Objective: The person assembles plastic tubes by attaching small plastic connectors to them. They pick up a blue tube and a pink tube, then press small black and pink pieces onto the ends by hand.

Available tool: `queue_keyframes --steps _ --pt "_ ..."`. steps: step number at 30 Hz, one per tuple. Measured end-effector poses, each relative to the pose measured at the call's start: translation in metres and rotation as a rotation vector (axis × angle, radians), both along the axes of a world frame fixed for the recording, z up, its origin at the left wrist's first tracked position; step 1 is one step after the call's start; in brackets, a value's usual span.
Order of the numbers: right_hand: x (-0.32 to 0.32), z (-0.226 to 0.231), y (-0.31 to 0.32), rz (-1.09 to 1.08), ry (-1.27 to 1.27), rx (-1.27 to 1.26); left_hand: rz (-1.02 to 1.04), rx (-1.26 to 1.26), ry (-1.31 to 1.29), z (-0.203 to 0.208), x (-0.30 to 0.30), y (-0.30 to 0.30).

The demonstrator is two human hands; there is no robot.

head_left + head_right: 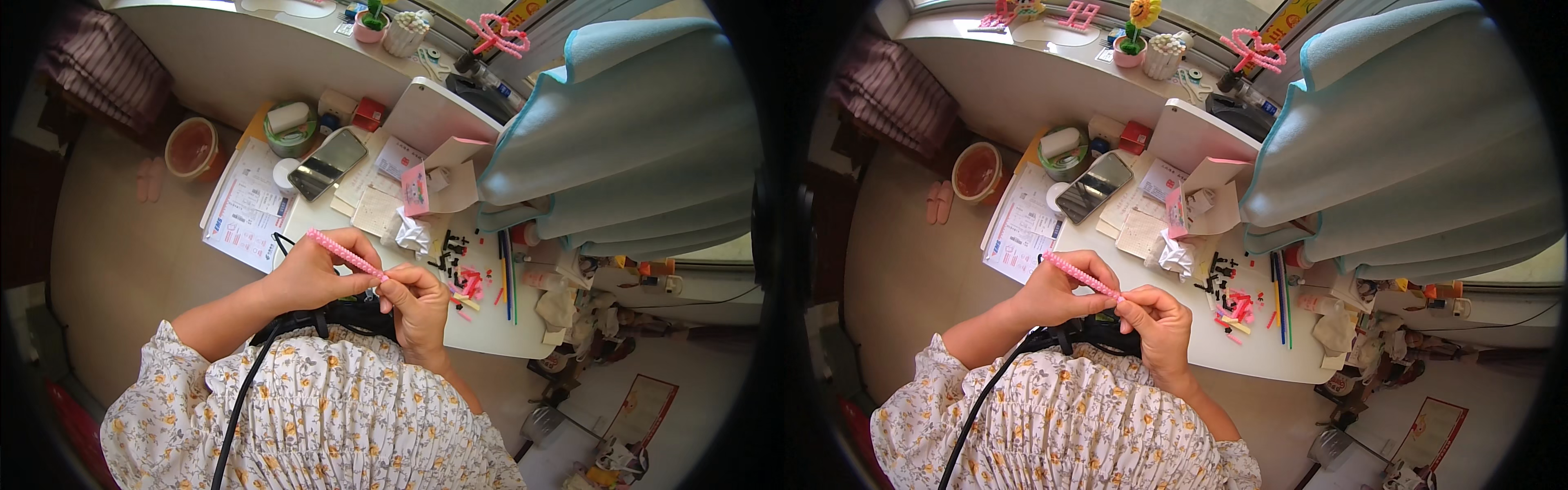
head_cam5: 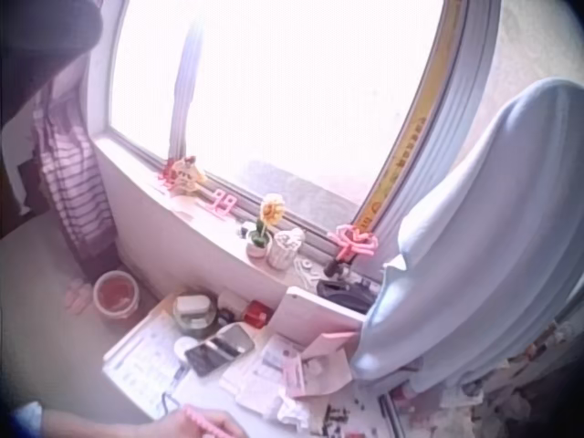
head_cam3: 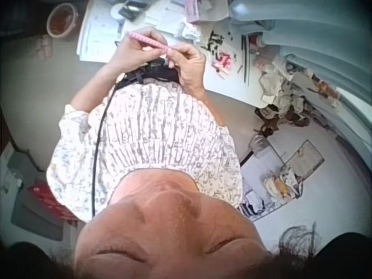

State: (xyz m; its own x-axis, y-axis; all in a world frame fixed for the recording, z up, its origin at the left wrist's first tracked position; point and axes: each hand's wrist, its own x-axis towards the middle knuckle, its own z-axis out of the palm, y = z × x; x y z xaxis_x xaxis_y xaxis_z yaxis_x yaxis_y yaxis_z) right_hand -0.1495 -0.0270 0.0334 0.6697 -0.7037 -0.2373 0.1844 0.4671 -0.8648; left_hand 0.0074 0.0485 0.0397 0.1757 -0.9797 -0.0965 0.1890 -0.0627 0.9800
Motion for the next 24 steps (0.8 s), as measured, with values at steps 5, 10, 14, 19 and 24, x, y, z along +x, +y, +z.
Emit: queue_keyframes --steps 5,10,14,19,24 --pt "-0.0010 0.0005 0.0004 0.001 0.036 -0.019 -0.022 0.019 0.111 -0.0040 0.0010 0.0004" --pt "-0.0007 0.0004 -0.0001 0.003 0.059 -0.012 0.037 0.005 0.176 -0.0043 -0.0002 -0.0013" --pt "-0.0002 0.0019 0.0011 -0.006 0.061 -0.039 0.014 0.017 0.187 -0.0057 0.0008 -0.0014" --pt "0.0001 0.0021 0.0006 0.011 0.008 -0.019 0.024 0.054 0.284 -0.0051 0.0008 -0.0027" --pt "0.0009 0.0022 0.0005 0.015 -0.031 -0.012 0.034 0.065 0.265 0.0022 0.0004 -0.0029"
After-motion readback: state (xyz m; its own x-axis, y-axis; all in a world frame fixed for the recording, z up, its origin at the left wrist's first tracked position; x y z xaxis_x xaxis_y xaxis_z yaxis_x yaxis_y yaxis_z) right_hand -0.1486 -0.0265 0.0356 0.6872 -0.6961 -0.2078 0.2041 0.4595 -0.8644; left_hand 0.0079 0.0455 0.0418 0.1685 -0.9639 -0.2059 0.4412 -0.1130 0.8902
